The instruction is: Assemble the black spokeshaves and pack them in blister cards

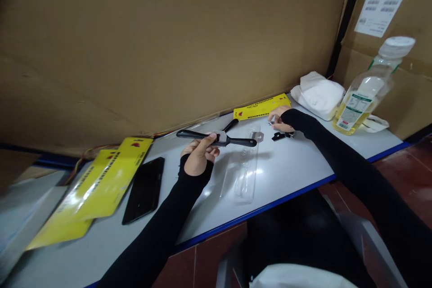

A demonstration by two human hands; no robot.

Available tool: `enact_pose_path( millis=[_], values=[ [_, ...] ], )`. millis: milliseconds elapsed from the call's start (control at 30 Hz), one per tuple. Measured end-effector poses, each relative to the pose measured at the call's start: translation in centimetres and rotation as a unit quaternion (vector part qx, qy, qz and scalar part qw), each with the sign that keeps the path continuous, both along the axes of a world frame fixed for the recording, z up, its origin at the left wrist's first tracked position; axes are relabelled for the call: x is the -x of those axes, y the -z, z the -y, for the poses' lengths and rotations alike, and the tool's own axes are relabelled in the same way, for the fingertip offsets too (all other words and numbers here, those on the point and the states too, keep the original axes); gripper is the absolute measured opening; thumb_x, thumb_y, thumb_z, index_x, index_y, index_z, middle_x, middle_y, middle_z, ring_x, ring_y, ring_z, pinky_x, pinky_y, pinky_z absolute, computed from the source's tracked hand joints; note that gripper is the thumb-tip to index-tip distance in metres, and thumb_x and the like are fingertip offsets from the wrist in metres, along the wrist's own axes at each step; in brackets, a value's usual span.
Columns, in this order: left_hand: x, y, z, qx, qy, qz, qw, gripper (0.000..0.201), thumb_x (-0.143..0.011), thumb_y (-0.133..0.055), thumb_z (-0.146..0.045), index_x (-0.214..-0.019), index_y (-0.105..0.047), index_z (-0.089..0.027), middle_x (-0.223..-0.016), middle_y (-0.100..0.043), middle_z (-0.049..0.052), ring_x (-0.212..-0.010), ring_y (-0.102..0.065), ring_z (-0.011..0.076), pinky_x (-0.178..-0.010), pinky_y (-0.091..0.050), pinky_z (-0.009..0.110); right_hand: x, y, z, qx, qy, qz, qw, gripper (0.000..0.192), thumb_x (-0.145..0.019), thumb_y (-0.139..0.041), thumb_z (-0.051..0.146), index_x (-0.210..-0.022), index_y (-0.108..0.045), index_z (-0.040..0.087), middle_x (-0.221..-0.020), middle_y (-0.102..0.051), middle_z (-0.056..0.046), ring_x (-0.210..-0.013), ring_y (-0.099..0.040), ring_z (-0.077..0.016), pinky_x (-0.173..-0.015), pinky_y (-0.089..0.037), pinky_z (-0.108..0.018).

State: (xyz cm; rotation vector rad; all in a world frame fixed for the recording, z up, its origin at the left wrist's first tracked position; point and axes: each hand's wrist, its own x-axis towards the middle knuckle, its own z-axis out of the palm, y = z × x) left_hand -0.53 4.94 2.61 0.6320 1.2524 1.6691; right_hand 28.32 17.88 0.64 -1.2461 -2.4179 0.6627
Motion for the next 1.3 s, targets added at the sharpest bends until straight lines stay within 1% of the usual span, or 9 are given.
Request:
enact_pose_path(
  millis=[167,400,500,567,667,800,933,1100,1300],
  values=[
    [-0.1,0.0,0.0,-0.001,0.002,-0.003,1.000,0.037,-0.050,-0.094,-0.027,-0.074,-0.069,-0.015,-0.064,-0.070,0.003,-0.050,-0.061,0.0130,-0.040,-0.036,0.022,-0.8,-0.4,0.2,0.024,-0.057,0.035,0.997,0.037,-0.068,-0.090,0.041,-0.099,-0.080,0.023,-0.095,-0.080,-0.004,-0.081,-0.066,-0.0171,-0.069,-0.047,-0.028],
    [-0.7,0.0,0.2,0.009,0.018,0.002,1.000,0.043,-0.046,-0.097,-0.031,-0.074,-0.070,-0.014,-0.065,-0.071,0.004,-0.052,-0.065,0.0150,-0.039,-0.036,0.021,-0.1,-1.1,1.0,0.094,-0.070,0.006,0.993,0.013,-0.063,-0.089,0.025,-0.071,-0.078,0.022,-0.072,-0.076,0.000,-0.063,-0.063,-0.0138,-0.060,-0.045,-0.027],
    [-1.0,-0.1,0.4,0.010,0.021,0.008,1.000,0.048,-0.042,-0.100,-0.031,-0.078,-0.072,-0.013,-0.068,-0.072,0.004,-0.054,-0.067,0.0158,-0.040,-0.042,0.021,1.3,-2.3,2.3,0.074,-0.036,-0.104,0.991,0.015,-0.070,-0.087,0.033,-0.072,-0.079,0.021,-0.067,-0.075,-0.001,-0.059,-0.061,-0.0127,-0.058,-0.045,-0.027],
    [-1.3,-0.1,0.6,0.011,0.020,0.012,1.000,0.050,-0.043,-0.100,-0.032,-0.081,-0.074,-0.013,-0.072,-0.074,0.005,-0.057,-0.069,0.0162,-0.041,-0.046,0.022,3.1,-3.0,4.0,0.063,-0.014,-0.193,0.979,0.031,-0.081,-0.081,0.050,-0.089,-0.082,0.021,-0.082,-0.080,-0.004,-0.066,-0.066,-0.0136,-0.061,-0.050,-0.028],
    [-1.8,0.1,1.1,0.015,0.039,0.010,0.999,0.050,-0.046,-0.102,-0.036,-0.082,-0.076,-0.013,-0.073,-0.076,0.006,-0.057,-0.071,0.0173,-0.043,-0.050,0.023,6.2,-3.4,6.9,0.072,0.032,-0.355,0.931,0.041,-0.073,-0.088,0.055,-0.091,-0.084,0.019,-0.084,-0.081,-0.007,-0.068,-0.067,-0.0157,-0.063,-0.052,-0.030],
    [-2.4,0.7,1.7,0.020,0.073,0.017,0.997,0.052,-0.044,-0.104,-0.040,-0.080,-0.078,-0.012,-0.073,-0.078,0.008,-0.059,-0.075,0.0211,-0.053,-0.062,0.030,8.7,-2.9,9.1,0.005,0.014,-0.340,0.940,0.027,-0.079,-0.087,0.048,-0.089,-0.087,0.023,-0.079,-0.079,-0.005,-0.064,-0.059,-0.0134,-0.059,-0.045,-0.029],
    [-2.5,1.5,1.5,0.038,0.079,0.028,0.996,0.054,-0.044,-0.106,-0.045,-0.077,-0.079,-0.012,-0.077,-0.080,0.010,-0.068,-0.079,0.0242,-0.064,-0.068,0.034,8.6,-2.3,9.2,-0.065,0.018,-0.304,0.950,0.024,-0.084,-0.085,0.048,-0.099,-0.088,0.030,-0.094,-0.080,-0.004,-0.068,-0.059,-0.0127,-0.064,-0.048,-0.028],
    [-2.5,2.3,1.4,0.027,0.067,0.019,0.997,0.053,-0.046,-0.105,-0.050,-0.072,-0.079,-0.012,-0.074,-0.079,0.008,-0.066,-0.078,0.0224,-0.067,-0.070,0.035,8.9,-1.3,9.1,-0.065,0.018,-0.268,0.961,0.021,-0.089,-0.082,0.043,-0.105,-0.087,0.030,-0.092,-0.081,-0.002,-0.068,-0.064,-0.0129,-0.066,-0.050,-0.027],
    [-2.6,1.7,2.1,-0.003,0.068,-0.028,0.997,0.048,-0.050,-0.105,-0.043,-0.078,-0.081,-0.012,-0.082,-0.081,0.010,-0.069,-0.079,0.0252,-0.062,-0.068,0.035,9.5,-0.9,9.8,-0.082,0.024,-0.275,0.958,0.025,-0.095,-0.074,0.044,-0.111,-0.086,0.029,-0.088,-0.081,-0.004,-0.073,-0.068,-0.0151,-0.070,-0.051,-0.028]
  ],
)
